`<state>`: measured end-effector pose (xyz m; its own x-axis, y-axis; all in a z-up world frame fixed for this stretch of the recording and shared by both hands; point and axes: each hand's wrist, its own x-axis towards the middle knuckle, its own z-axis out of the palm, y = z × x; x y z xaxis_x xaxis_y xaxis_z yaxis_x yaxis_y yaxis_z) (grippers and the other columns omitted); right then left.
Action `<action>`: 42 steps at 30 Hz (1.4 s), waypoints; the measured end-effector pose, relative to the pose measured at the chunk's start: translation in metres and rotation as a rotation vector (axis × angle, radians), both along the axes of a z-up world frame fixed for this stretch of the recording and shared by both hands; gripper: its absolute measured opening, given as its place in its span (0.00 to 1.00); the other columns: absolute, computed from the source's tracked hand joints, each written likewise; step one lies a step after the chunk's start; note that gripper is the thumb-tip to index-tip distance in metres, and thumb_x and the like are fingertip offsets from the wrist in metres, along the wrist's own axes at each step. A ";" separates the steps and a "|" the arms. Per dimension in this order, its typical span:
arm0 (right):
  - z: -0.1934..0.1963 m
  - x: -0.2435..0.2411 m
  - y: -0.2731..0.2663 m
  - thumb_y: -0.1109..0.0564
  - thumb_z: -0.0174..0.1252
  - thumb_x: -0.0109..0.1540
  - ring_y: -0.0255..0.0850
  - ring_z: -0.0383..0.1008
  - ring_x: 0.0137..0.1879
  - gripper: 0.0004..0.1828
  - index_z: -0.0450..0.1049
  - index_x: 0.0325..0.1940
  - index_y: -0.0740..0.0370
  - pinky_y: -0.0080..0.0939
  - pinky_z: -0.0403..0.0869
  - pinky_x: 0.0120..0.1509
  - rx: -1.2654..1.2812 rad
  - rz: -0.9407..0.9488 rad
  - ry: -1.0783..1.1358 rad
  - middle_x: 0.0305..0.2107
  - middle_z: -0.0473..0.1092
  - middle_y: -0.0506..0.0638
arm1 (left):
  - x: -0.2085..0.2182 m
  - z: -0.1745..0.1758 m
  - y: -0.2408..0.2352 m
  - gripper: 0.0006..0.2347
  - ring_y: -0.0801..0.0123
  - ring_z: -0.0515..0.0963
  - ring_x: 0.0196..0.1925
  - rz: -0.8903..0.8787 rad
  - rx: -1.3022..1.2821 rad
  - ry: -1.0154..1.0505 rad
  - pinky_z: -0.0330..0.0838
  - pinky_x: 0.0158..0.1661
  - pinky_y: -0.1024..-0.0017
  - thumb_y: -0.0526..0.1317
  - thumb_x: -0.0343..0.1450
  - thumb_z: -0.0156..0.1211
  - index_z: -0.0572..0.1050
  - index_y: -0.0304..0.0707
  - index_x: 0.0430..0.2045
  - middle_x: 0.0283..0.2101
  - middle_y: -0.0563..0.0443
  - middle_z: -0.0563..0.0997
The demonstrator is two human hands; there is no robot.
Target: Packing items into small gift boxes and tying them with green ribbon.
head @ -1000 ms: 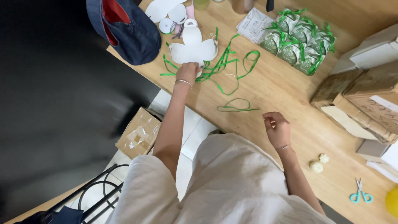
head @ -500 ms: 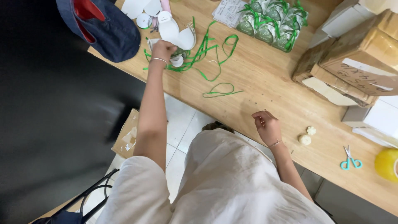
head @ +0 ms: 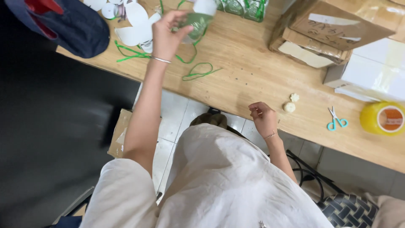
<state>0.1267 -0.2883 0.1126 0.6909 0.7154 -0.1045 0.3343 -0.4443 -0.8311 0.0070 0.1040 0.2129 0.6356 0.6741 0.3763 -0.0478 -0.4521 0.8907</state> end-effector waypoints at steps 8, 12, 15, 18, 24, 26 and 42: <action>-0.003 -0.014 -0.046 0.69 0.56 0.63 0.37 0.80 0.36 0.07 0.78 0.42 0.66 0.36 0.79 0.38 0.026 -0.107 0.011 0.34 0.78 0.52 | 0.055 -0.094 -0.150 0.10 0.61 0.84 0.42 -0.378 0.322 0.263 0.78 0.40 0.65 0.29 0.65 0.64 0.77 0.42 0.37 0.40 0.52 0.83; -0.008 -0.024 -0.065 0.69 0.56 0.63 0.38 0.80 0.34 0.07 0.78 0.42 0.66 0.36 0.79 0.38 0.017 -0.120 0.023 0.33 0.78 0.53 | 0.052 -0.164 -0.186 0.09 0.58 0.82 0.47 -0.480 0.401 0.492 0.76 0.42 0.61 0.31 0.67 0.65 0.74 0.45 0.37 0.41 0.53 0.80; -0.011 -0.021 -0.072 0.68 0.56 0.63 0.37 0.81 0.35 0.07 0.79 0.42 0.66 0.36 0.79 0.39 -0.006 -0.163 0.008 0.33 0.79 0.52 | 0.049 -0.151 -0.197 0.16 0.55 0.80 0.49 -0.538 0.372 0.667 0.76 0.44 0.59 0.39 0.63 0.71 0.74 0.46 0.41 0.45 0.49 0.77; -0.020 -0.015 -0.068 0.69 0.55 0.63 0.37 0.81 0.36 0.08 0.78 0.42 0.66 0.36 0.80 0.39 -0.013 -0.146 0.006 0.34 0.78 0.52 | 0.050 -0.147 -0.184 0.38 0.41 0.74 0.54 -0.646 0.400 0.680 0.72 0.48 0.52 0.53 0.53 0.82 0.70 0.41 0.54 0.51 0.36 0.72; 0.005 -0.007 -0.011 0.68 0.57 0.62 0.41 0.80 0.37 0.08 0.79 0.42 0.63 0.39 0.79 0.38 -0.007 -0.046 -0.185 0.36 0.78 0.53 | 0.046 -0.107 -0.080 0.22 0.55 0.84 0.45 -0.616 0.010 0.705 0.78 0.47 0.63 0.51 0.68 0.67 0.74 0.40 0.52 0.41 0.41 0.82; 0.007 -0.006 0.017 0.68 0.57 0.62 0.44 0.80 0.36 0.08 0.79 0.42 0.63 0.39 0.79 0.39 0.004 -0.058 -0.204 0.38 0.77 0.53 | 0.045 -0.116 -0.029 0.20 0.54 0.85 0.45 -0.538 0.069 0.704 0.78 0.46 0.62 0.50 0.68 0.68 0.75 0.38 0.49 0.41 0.42 0.83; -0.081 -0.021 0.153 0.42 0.53 0.64 0.59 0.52 0.76 0.34 0.53 0.74 0.36 0.61 0.66 0.69 -0.848 0.083 -0.181 0.74 0.45 0.57 | 0.117 -0.143 0.199 0.24 0.48 0.76 0.57 -0.216 0.509 0.724 0.74 0.52 0.54 0.32 0.63 0.64 0.70 0.44 0.56 0.56 0.41 0.74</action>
